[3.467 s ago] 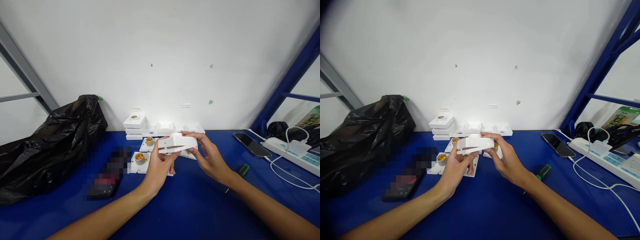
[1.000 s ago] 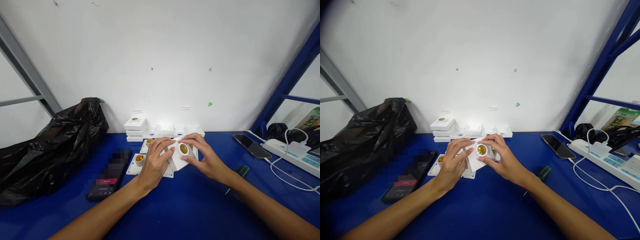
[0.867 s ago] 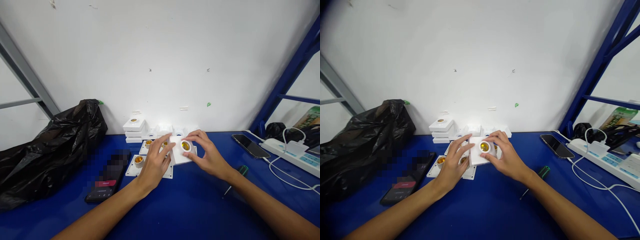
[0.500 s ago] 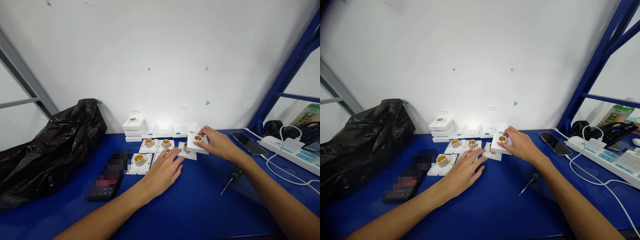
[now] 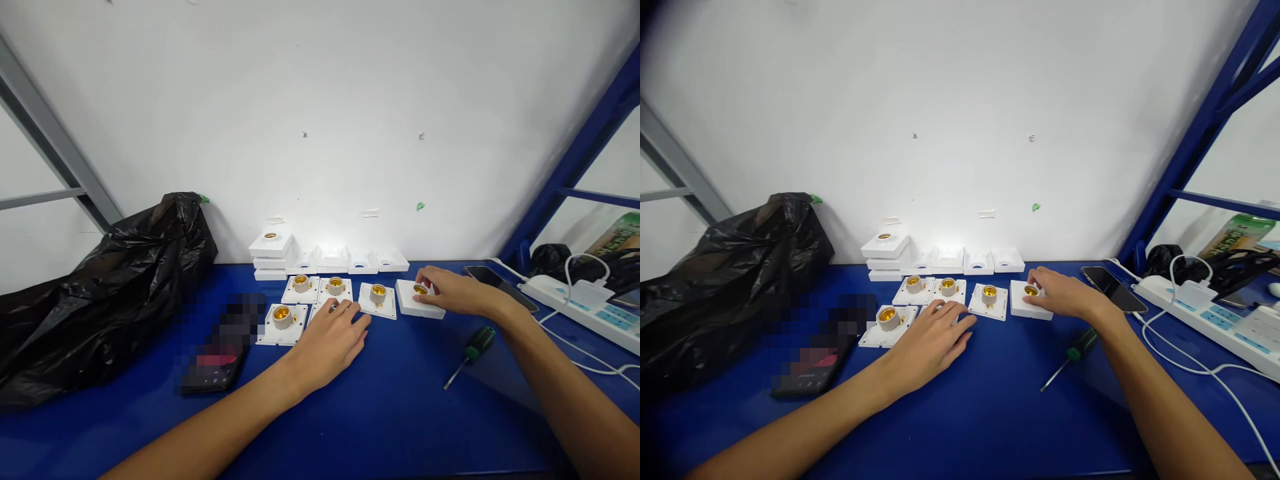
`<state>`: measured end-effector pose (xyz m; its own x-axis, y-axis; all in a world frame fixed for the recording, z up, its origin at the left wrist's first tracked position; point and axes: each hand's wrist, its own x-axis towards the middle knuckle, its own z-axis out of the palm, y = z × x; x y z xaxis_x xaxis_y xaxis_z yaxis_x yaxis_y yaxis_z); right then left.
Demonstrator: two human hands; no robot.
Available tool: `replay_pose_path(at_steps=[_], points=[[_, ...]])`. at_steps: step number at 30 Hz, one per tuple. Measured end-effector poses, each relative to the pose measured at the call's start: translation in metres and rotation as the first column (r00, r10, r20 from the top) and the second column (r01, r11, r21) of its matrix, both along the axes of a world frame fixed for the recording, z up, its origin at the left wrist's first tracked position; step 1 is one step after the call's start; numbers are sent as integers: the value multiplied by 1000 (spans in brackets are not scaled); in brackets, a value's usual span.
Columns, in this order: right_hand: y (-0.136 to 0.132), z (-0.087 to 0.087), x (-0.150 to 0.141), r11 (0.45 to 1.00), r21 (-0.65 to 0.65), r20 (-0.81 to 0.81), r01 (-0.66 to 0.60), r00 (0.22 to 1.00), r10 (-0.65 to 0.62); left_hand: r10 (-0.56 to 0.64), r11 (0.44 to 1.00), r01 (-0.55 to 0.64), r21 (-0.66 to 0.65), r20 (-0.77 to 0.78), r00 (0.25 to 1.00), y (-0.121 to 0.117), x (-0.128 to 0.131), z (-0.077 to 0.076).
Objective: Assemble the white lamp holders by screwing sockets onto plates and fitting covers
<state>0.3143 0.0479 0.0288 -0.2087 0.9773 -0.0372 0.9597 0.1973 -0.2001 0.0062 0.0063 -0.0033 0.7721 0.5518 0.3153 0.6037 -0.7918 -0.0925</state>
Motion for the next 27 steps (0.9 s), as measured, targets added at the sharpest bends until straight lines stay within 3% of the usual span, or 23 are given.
replay_pose_path(at_steps=[6,10,15,19,21,22,25,27], points=[[-1,-7,-29,954,252,-118,-164,973,199,142,989,-142,40,0,990,7,-2,5],[-6,-18,-55,949,216,-139,-231,954,264,133,989,-134,68,24,991,8,-1,0],[-2,-37,-68,949,247,-191,-198,950,248,107,992,-113,58,98,989,7,0,-2],[0,-41,-70,948,274,-257,-161,938,234,55,998,-51,-21,271,961,3,2,-1],[-4,-36,-72,945,293,-307,-142,922,234,53,993,8,-122,482,875,-2,4,0],[-7,-31,-73,948,296,-348,-121,910,225,82,983,38,-181,609,789,-5,6,0],[-17,-15,-78,946,323,-507,-40,836,208,287,925,122,-359,873,395,-15,12,1],[-23,-7,-81,947,322,-636,-2,740,218,439,840,260,-476,878,190,-19,16,2]])
